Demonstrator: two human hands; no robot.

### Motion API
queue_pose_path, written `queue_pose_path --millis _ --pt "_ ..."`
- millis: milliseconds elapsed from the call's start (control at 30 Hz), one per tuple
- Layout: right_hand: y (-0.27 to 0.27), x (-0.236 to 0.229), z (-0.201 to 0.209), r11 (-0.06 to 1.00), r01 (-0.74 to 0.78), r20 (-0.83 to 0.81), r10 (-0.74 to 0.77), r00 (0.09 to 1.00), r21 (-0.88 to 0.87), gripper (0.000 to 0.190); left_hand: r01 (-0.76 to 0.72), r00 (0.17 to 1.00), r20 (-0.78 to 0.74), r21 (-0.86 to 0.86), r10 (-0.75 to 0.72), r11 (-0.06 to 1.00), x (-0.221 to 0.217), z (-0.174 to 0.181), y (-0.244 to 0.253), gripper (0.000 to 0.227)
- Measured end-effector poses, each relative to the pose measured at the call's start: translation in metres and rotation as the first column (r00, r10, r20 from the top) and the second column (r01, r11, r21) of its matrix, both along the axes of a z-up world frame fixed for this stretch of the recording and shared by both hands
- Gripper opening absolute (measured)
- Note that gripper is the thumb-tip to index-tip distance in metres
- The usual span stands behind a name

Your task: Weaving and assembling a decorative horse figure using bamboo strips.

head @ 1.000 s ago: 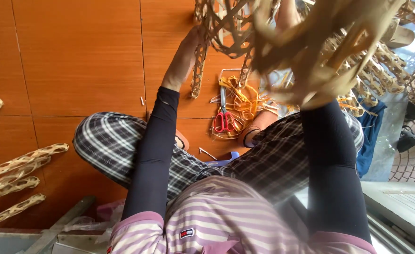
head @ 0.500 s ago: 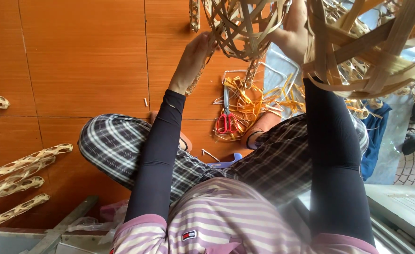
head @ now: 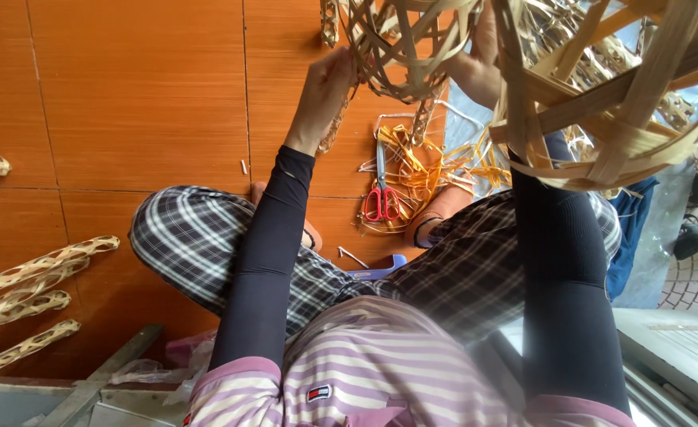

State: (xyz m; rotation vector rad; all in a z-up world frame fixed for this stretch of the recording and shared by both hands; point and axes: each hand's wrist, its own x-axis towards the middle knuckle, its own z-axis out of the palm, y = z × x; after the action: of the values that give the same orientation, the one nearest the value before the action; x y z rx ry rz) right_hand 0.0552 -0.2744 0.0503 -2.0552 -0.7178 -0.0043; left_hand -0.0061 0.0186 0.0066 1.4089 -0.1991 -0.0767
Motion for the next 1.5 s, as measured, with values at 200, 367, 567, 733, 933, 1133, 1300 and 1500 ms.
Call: queue_pose_path --millis 200,367,567,733,933,1133,1300,1500 --pt "-0.005 -0.013 -0.038 0.999 0.031 -0.070 -0.029 0.997 0.019 0.071 -0.019 1.000 0.010 0.030 0.019 0.999 0.000 0.006 0.009 0.054" --pt "-0.012 -0.026 -0.059 0.998 0.055 -0.123 -0.051 0.991 0.025 0.066 -0.015 0.999 0.050 0.013 0.014 1.000 0.002 0.023 0.010 0.055" --pt "-0.034 -0.031 -0.061 0.996 0.088 -0.146 -0.083 0.986 0.026 0.061 -0.007 1.000 0.009 -0.042 0.007 0.999 0.007 0.009 0.012 0.057" --pt "-0.089 -0.043 -0.051 0.992 0.118 -0.158 -0.109 0.981 0.044 0.058 -0.059 0.996 -0.063 0.022 0.061 0.998 0.009 0.000 0.015 0.059" --pt "-0.104 -0.073 -0.061 0.986 0.154 -0.218 -0.137 0.966 0.062 0.054 -0.045 0.998 -0.041 0.022 0.045 0.999 0.006 0.004 0.014 0.061" --pt "-0.031 -0.041 -0.081 0.977 0.194 -0.270 -0.165 0.949 0.086 0.052 -0.058 0.997 -0.058 -0.001 0.058 0.998 0.009 0.007 0.017 0.064" --pt "-0.025 -0.033 -0.093 0.967 0.229 -0.299 -0.188 0.935 0.109 0.052 -0.047 0.999 -0.005 -0.001 0.047 0.999 0.010 0.011 0.019 0.068" --pt "-0.039 -0.044 -0.064 0.956 0.253 -0.298 -0.201 0.933 0.150 0.053 -0.017 0.999 0.045 0.034 0.016 0.999 0.009 0.026 0.016 0.070"
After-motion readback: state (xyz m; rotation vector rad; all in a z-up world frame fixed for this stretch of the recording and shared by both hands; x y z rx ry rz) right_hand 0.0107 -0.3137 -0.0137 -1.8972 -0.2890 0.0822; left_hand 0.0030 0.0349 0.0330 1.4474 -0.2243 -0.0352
